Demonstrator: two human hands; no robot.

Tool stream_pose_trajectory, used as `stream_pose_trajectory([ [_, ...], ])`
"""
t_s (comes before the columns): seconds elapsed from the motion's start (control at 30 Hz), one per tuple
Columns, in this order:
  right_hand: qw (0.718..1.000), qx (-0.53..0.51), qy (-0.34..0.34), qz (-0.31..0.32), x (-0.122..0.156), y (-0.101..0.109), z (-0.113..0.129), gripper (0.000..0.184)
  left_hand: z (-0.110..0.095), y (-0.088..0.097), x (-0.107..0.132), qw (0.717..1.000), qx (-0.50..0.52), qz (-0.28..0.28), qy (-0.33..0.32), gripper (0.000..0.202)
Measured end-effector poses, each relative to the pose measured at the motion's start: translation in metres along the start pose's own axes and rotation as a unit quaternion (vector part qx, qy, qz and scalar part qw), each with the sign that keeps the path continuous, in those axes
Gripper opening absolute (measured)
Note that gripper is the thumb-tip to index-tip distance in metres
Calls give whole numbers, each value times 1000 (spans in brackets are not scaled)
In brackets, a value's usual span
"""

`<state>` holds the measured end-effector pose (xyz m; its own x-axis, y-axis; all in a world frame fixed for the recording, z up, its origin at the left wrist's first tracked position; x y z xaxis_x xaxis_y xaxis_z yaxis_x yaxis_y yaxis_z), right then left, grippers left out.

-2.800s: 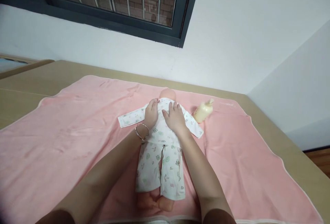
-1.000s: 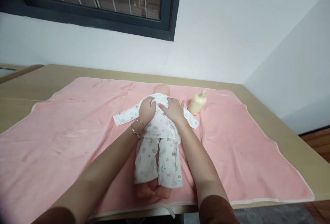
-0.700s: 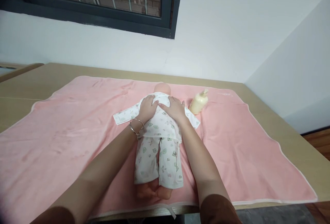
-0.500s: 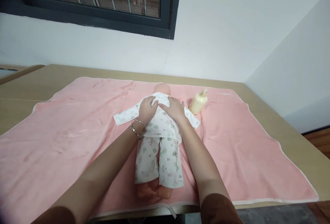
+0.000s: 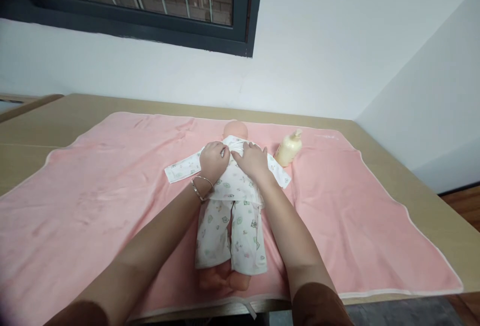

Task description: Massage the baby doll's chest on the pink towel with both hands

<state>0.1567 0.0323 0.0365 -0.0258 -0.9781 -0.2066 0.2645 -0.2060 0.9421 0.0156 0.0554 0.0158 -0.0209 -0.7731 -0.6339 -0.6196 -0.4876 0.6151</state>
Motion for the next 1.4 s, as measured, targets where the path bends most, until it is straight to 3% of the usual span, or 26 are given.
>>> stream_pose_trajectory([
  [0.1,999,-39,-1,19,-8,-11,-14,69,3,-3,-2,1000,15,10,7,28],
  [0.2,998,-53,10,18,-10,-13,-16,67,6,-7,-4,999,23,26,1,33],
  [0.5,999,40,-7,-26,11,13,14,50,6,-4,1,998,46,-33,21,20],
  [0.77,999,-30,-31,16,-4,-5,-6,65,13,-14,-4,998,60,12,11,32],
  [1.03,996,55,-60,-42,16,14,22,50,7,-3,1,998,52,-26,12,11],
  [1.2,997,11,-58,-43,6,10,9,53,8,-3,1,998,42,-28,44,9],
  [1.4,998,-38,-51,-28,1,4,-1,57,10,-9,-2,998,41,5,56,24],
])
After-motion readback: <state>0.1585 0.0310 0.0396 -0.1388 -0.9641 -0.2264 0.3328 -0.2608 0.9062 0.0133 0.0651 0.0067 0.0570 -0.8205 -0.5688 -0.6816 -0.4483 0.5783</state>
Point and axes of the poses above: each hand's wrist, its own x-axis away from the middle knuckle, its own y-axis out of the back of the hand, z = x × y, the point moved 4 cm from there along -x, towards the middle knuckle, and after that the axes turned 6 degrees about -z, right-handed, at the moved point
